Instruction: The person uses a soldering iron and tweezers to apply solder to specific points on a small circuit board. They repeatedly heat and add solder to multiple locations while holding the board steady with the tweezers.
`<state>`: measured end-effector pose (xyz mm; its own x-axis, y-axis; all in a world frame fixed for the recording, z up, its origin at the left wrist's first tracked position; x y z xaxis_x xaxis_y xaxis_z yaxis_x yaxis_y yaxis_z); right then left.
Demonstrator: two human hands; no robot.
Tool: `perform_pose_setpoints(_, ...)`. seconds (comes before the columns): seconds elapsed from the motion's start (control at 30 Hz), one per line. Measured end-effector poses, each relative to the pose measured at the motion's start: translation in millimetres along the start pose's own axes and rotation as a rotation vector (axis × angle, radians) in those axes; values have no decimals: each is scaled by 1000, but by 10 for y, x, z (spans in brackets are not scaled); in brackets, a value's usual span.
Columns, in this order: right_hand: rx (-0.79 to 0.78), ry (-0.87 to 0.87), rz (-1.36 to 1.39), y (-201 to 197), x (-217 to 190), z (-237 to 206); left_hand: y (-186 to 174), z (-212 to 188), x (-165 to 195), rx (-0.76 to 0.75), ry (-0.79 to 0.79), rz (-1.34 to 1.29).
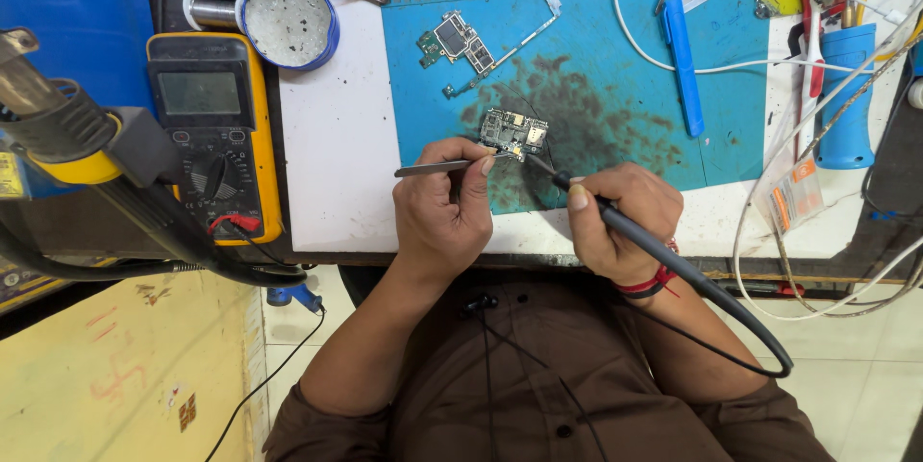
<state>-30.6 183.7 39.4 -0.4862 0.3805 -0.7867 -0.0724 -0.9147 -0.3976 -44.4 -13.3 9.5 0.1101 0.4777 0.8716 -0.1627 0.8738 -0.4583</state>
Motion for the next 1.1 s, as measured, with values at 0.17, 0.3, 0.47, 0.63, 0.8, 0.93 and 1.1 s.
perform_pose_setpoints(0.17,30,-31,-43,-58,-21,-46,6,3,-7,-6,-14,-21)
perform_pose_setpoints(0.3,6,-56,-66,-49,-38,-63,5,13,-15,-7,-18,-28)
perform_pose_setpoints(0.47,22,60,-109,-59,-19,-109,9,10,-26,-22,-39,-32)
perform_pose_setpoints(0.63,11,-14,-35,-24,-18,-92,0,8,-7,-8,-20,-30)
perform_pose_setpoints(0.8,2,-6,-13,-18,-1,-88,-1,10,-16,-13,-27,-15)
perform_pose_setpoints(0.93,-17,-27,-18,-5,-11,-80,1,7,-12,-9,-20,-16)
perform_pose_setpoints(1.1,-24,-24,-11,4,-10,-72,-2,3,-1,-5,-7,-6)
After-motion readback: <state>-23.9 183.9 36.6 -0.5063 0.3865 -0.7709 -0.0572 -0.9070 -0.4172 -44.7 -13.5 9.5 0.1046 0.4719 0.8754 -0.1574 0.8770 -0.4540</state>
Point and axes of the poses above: each hand's wrist, its own z-axis towards the middle knuckle, its own y-axis out of the palm, x = y × z, the point moved 6 cm from there along z, towards the middle knuckle, and after that the axes turned 12 degrees about z, right-handed, at the moved point
